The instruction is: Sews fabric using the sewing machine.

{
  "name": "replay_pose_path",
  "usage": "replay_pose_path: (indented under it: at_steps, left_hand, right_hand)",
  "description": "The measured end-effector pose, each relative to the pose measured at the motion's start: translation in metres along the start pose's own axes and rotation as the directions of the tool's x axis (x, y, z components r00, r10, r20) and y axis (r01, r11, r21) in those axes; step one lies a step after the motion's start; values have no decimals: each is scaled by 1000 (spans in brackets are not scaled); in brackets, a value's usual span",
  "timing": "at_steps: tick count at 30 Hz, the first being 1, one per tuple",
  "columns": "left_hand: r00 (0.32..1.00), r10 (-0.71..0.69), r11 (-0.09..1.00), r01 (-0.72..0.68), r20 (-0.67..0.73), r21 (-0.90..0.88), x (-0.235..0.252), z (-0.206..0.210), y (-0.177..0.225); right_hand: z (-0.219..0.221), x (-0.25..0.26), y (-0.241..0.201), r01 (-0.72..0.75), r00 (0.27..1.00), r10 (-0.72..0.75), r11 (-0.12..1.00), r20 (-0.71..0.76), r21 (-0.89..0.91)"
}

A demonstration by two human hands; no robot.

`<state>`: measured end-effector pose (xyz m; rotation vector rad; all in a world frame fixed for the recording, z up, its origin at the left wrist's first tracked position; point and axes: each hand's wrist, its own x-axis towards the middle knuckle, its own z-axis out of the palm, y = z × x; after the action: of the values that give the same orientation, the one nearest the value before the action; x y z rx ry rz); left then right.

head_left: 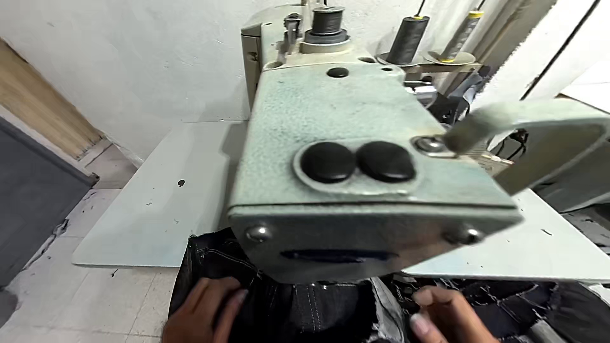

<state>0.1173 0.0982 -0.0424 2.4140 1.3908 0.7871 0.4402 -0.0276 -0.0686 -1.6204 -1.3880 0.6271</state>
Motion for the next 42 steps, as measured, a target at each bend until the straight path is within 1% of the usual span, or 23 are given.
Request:
replay_pose_path:
  at_steps: [2,4,8,11,14,17,19,20,21,22,23,24,25,26,27,28,29,30,31,33,36,40,42]
  left_hand:
    - [996,4,995,4,87,-96,-4,7,16]
    - [991,-6,988,26,132,-150,-5,17,28]
    - [969,-72,992,95,238,-86,-1,27,49]
    - [940,-119,988,145,320,-59,4,30,57]
    - [960,-86,991,111,267,-81,5,39,56]
    - [977,-126,992,126,171,7,5,54,65]
    - [981,-163,984,154,110,84,6,61,75]
    - [981,-172,981,163,87,102,7,62,78]
    - [982,-174,981,167,69,96,7,63,78]
    - [984,-171,984,168,54,62,7,64,78]
    - [986,-163,987,163,33,5,7,64,74]
    - [988,-155,986,156,13,-60,6,64,67]
    - [983,-179,974,181,25,-137,5,58,58]
    - [972,-226,948,234,61,-215,4,48,47]
    - [966,-244,927,259,87,-270,3,39,32]
    - [967,-239,917,256,90,-306,1,34,17]
    - [967,-239,905,256,92,-339,-3,30,5]
    - [962,-259,893,271,82,-360,-8,26,-3]
    - [954,-294,882,295,59,-366,-11,23,-11]
    - [946,-322,882,287,-34,-374,-14,19,-33]
    - [951,-279,892,206,-131,-402,-22,18,-72]
    - [950,-305,902,266,-66,-340,-28,16,-67]
    - [952,-304,909,275,-45,-314,-25,15,-59]
  right_hand:
    - [9,-13,-1,-58,996,51,994,75,92]
    - [28,-19,6,-76,996,69,987,55,140]
    - [76,-9,22,-104,989,125,968,-78,227]
    - [104,7,19,-132,986,163,896,-38,424]
    - [117,19,15,-121,992,112,729,56,674]
    - [122,17,18,-110,994,61,576,92,810]
    - [126,13,20,-112,993,33,554,112,825]
    - [128,10,22,-120,992,37,589,121,799]
    - [130,7,25,-137,990,70,641,121,755]
    - [131,4,26,-177,983,161,672,91,720]
    - [130,2,24,-254,944,328,656,35,710]
    - [125,5,23,-355,859,512,594,0,722]
    - [110,8,28,-431,791,612,542,13,721]
    - [89,11,38,-451,792,609,542,38,709]
    - [63,16,53,-413,860,503,593,81,691]
    - [36,25,67,-336,938,305,687,164,645]
    - [13,37,75,-243,956,99,796,276,554]
    - [0,51,72,-153,935,-21,877,353,456]
    - [0,61,64,-75,928,-71,925,365,371]
    - [21,80,45,33,957,-104,967,270,254]
    - [55,96,27,110,986,-131,977,107,185]
    - [59,102,19,-58,988,6,938,154,340]
    - [56,102,24,-77,986,8,907,165,414]
